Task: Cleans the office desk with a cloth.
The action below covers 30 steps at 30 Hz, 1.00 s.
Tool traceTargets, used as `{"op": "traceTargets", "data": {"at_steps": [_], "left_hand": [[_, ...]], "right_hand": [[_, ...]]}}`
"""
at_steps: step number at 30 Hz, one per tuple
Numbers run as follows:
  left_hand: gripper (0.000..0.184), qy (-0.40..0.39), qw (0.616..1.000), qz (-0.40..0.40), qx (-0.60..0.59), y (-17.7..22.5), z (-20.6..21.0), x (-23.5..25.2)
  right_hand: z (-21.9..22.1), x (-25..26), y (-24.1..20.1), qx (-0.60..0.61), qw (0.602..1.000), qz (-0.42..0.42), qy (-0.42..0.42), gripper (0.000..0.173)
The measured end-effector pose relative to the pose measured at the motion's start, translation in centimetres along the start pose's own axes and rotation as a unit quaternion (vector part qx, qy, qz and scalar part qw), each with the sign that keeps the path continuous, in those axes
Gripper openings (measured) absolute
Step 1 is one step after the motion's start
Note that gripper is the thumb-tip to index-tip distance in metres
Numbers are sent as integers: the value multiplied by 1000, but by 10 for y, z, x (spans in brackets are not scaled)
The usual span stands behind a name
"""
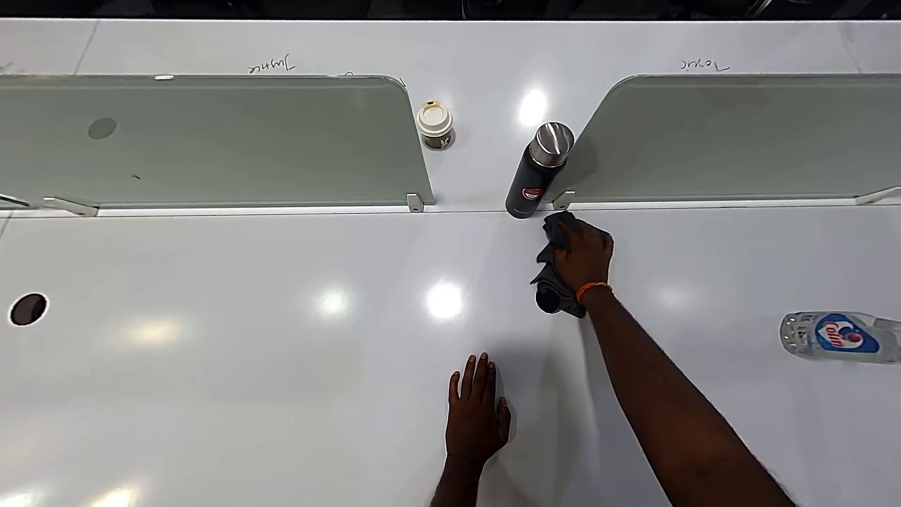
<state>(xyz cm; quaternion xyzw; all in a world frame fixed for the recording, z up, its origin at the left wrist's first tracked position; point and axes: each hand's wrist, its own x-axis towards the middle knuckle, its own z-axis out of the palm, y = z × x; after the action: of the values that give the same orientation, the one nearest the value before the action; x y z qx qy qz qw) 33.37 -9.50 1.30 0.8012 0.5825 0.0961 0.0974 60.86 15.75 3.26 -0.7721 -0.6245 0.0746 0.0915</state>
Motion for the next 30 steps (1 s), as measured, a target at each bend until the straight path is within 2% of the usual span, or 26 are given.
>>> {"op": "traceTargets", "data": {"at_steps": [3,5,8,12,15,22,25,30], "left_hand": [[61,3,1000,0,2,-1,0,-1],[61,-2,1000,1,2,-2,-1,-1],[59,-7,1000,1,-2,-2,-1,-1],[59,3,1000,6,0,-2,-1,-2],[59,17,1000,12,-6,-2,0,-2],[59,31,999,14,-21,-2,3,-3],[59,32,999,13,-22,-2,5,-4],[59,37,999,10,-24,-2,6,-5]], "right_hand": [[3,-1,-14,11,998,60,-2,51],[6,-8,-35,31,997,69,-15,50],[11,-28,-65,37,998,34,-37,46],[7,-75,-96,39,993,-15,-112,54],[-5,-125,-101,47,983,-40,-174,61],[-17,-299,-54,72,985,-37,-155,49],[-14,-373,-26,68,993,-43,-81,48],[-8,-464,22,50,998,-38,-24,51]]}}
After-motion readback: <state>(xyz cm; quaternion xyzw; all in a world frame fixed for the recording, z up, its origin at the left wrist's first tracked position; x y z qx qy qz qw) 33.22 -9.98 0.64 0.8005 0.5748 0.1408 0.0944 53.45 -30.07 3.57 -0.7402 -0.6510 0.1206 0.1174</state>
